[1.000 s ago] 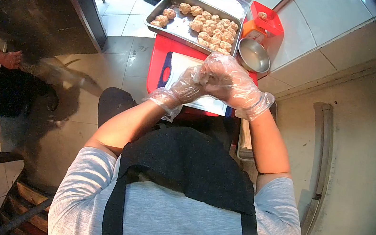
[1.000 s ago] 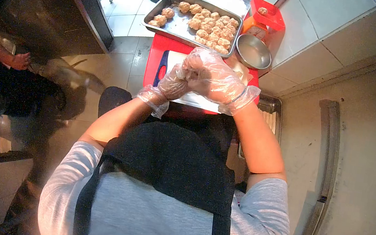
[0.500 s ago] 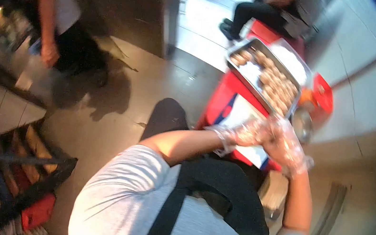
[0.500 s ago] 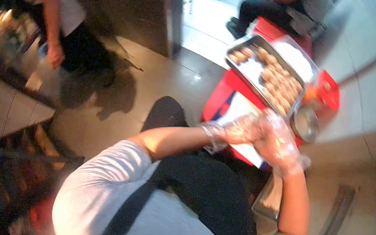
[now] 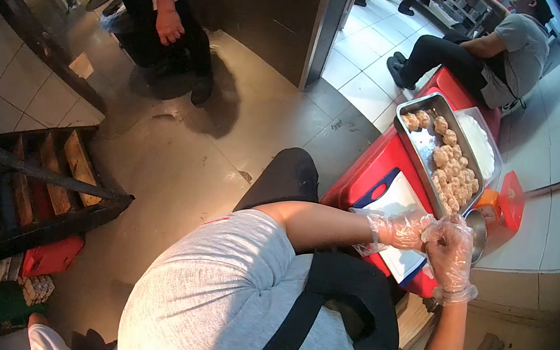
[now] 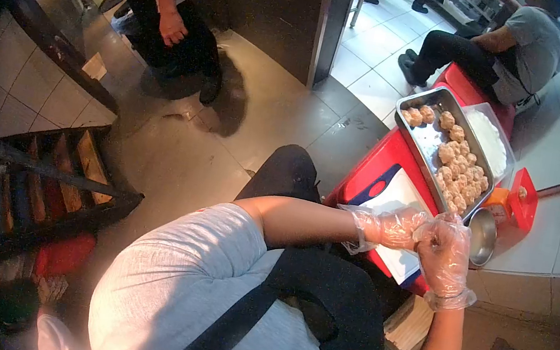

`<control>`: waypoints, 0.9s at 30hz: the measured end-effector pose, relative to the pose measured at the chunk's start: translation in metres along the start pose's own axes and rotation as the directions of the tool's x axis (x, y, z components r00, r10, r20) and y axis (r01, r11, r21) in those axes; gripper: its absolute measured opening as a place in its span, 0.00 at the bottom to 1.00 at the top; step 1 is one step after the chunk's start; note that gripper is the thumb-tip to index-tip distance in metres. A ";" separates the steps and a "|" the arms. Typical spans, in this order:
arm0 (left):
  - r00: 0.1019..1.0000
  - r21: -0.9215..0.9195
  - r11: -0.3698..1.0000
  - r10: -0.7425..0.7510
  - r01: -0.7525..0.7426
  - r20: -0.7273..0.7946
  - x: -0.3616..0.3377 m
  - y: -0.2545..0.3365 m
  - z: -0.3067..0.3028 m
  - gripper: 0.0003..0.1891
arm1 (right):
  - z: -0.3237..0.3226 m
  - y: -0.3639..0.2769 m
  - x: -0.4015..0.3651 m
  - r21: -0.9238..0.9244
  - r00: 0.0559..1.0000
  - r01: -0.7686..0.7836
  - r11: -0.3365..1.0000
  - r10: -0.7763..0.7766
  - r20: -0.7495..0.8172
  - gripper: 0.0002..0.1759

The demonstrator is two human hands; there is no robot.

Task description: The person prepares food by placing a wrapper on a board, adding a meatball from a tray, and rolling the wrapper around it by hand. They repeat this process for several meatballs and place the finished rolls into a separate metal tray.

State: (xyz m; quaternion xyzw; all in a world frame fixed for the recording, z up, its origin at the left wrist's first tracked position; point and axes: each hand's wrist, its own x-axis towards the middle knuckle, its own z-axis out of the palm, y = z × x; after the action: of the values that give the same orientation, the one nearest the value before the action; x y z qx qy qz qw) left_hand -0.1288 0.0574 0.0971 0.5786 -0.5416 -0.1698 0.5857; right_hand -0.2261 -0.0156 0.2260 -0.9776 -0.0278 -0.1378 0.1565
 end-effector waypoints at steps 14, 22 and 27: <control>0.997 0.181 0.982 0.055 -0.045 -0.048 0.011 -0.003 -0.004 0.10 | 0.010 0.023 -0.002 -0.004 0.975 -0.079 0.997 0.076 -0.210 0.03; 0.996 -0.835 0.547 -0.084 0.055 0.011 0.012 -0.027 0.010 0.20 | 0.016 0.017 0.001 0.030 0.954 -0.123 0.992 0.127 -0.273 0.03; 0.997 -0.852 0.520 -0.075 0.060 0.025 0.014 -0.035 0.009 0.23 | 0.013 0.022 -0.002 0.085 0.943 -0.223 0.971 0.237 -0.235 0.04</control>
State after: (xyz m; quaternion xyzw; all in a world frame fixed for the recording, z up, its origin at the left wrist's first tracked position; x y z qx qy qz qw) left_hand -0.1159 0.0315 0.0708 0.2407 -0.3623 -0.4310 0.7906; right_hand -0.2227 -0.0325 0.2068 -0.9449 0.1019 -0.2368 0.2016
